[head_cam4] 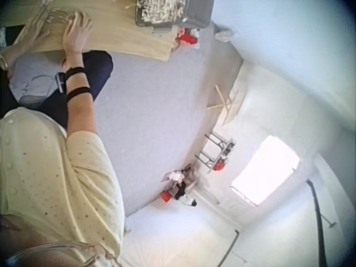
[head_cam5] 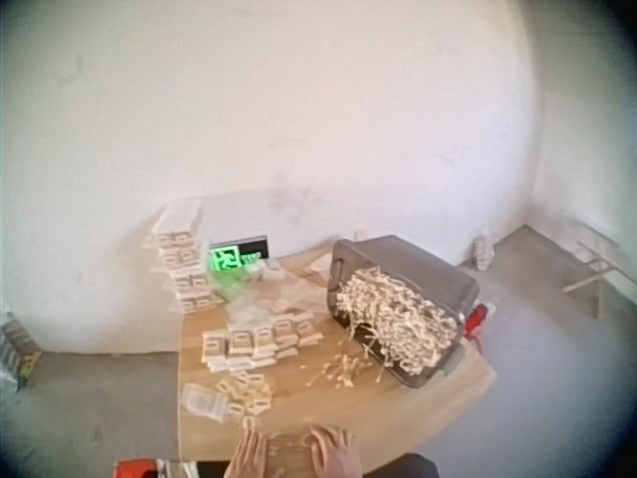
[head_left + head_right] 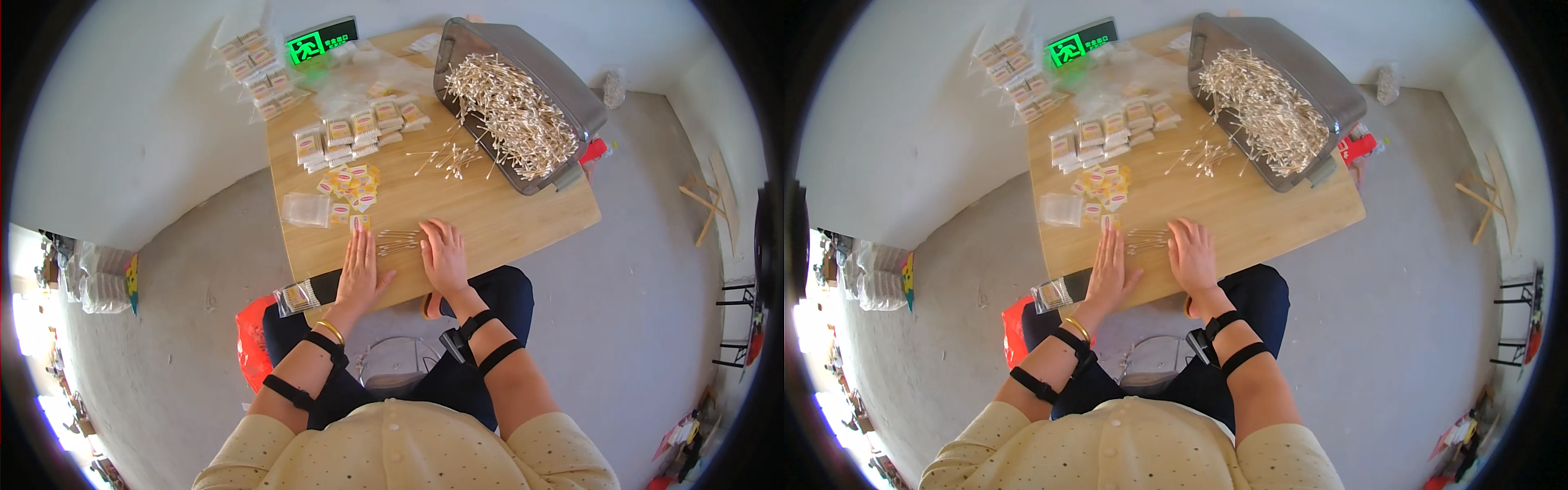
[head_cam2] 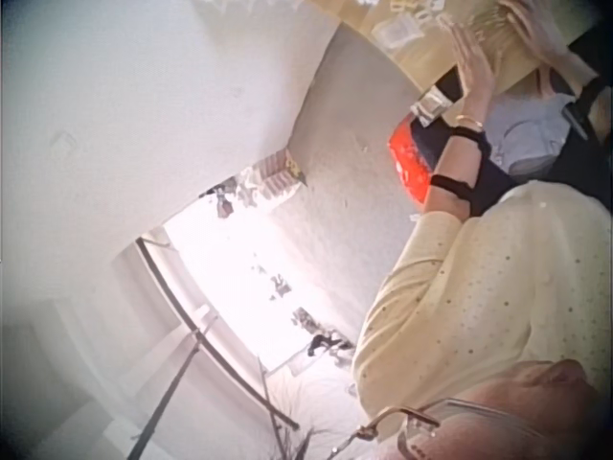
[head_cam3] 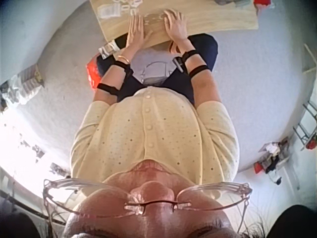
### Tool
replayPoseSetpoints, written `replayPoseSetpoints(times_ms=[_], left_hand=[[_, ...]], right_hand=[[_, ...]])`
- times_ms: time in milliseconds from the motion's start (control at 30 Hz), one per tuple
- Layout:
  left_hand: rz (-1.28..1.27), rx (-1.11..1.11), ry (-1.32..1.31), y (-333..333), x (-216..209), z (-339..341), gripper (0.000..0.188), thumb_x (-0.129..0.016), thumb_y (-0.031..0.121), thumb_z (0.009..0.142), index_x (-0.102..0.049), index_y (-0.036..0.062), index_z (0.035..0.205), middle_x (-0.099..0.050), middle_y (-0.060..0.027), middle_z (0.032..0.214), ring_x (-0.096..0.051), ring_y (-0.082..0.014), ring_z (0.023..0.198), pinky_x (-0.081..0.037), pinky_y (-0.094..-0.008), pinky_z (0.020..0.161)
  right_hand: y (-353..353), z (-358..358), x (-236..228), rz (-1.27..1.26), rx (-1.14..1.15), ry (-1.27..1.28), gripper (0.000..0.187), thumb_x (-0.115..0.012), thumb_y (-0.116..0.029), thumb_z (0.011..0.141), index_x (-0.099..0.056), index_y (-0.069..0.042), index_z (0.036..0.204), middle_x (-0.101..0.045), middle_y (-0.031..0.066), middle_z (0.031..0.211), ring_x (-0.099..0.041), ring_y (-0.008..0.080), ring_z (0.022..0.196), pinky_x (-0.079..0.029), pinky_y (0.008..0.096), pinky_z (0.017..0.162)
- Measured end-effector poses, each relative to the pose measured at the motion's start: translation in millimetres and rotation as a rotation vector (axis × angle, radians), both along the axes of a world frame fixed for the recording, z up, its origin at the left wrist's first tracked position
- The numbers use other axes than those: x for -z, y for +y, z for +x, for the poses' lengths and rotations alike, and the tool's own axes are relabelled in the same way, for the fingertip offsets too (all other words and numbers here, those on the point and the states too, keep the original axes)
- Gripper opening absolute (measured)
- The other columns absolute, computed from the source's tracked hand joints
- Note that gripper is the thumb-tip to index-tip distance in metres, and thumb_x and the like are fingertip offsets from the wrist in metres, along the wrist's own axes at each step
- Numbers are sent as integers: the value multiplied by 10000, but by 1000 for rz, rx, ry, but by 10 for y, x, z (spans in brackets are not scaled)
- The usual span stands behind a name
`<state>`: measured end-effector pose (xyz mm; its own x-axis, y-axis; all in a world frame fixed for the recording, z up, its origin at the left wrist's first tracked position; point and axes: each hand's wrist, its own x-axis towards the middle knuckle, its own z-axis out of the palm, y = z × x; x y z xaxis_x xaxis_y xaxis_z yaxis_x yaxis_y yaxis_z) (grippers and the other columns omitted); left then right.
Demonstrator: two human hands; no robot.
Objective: Packaging cotton swabs into small plastic bags and sealing them.
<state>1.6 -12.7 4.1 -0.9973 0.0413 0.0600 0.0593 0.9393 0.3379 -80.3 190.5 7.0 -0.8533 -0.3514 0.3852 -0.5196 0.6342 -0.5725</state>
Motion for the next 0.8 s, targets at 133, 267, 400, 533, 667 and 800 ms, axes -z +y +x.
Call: replayPoseSetpoints(times_ms=[133, 267, 400, 533, 667, 800], left_hand=[[74, 81, 30, 125, 22, -34, 914, -601, 421, 991, -143, -88, 1597, -127, -293, 1682, -125, -410, 1580, -152, -486, 1292], [64, 122, 52, 249, 83, -123, 848, -577, 379, 1001, -176, -70, 1598, -138, -297, 1678, -133, -415, 1578, -143, -484, 1295], [90, 158, 88, 311, 65, -156, 819, -560, 372, 1009, -192, -52, 1605, -148, -279, 1684, -121, -402, 1583, -122, -501, 1294], [-154, 119, -30, 242, -56, -214, 839, -496, 495, 1024, -190, -1, 1628, -172, -182, 1709, -112, -327, 1598, -72, -532, 1289], [-215, 141, -30, 211, -77, -220, 850, -479, 547, 1018, -230, -2, 1618, -239, -156, 1692, -163, -303, 1589, -35, -553, 1284], [-191, 119, -45, 289, -51, -250, 851, -492, 544, 1013, -244, -5, 1613, -246, -160, 1689, -164, -302, 1588, -24, -561, 1282]], right_hand=[[-266, 17, 40, -223, -120, -115, 424, -547, -141, 1006, -509, 4, 1403, -475, 250, 1449, -454, 436, 1348, -390, 511, 1126], [-537, -13, 61, -264, -140, -163, 430, -519, -162, 1024, -491, 14, 1416, -470, 274, 1447, -432, 464, 1367, -372, 521, 1146], [-527, -114, 108, -356, -170, -188, 424, -470, -185, 1051, -487, 3, 1431, -465, 255, 1463, -419, 441, 1396, -356, 488, 1169], [-230, -291, 119, -374, -8, -126, 388, -465, -140, 1037, -512, 3, 1394, -492, 253, 1421, -428, 434, 1385, -357, 482, 1164], [-9, -262, 69, -351, 47, -176, 376, -461, -108, 1027, -519, -5, 1384, -499, 244, 1414, -446, 425, 1369, -369, 481, 1151], [73, -137, 71, -306, 57, -166, 355, -469, -82, 1009, -533, -8, 1350, -521, 236, 1383, -474, 434, 1335, -398, 482, 1122]])
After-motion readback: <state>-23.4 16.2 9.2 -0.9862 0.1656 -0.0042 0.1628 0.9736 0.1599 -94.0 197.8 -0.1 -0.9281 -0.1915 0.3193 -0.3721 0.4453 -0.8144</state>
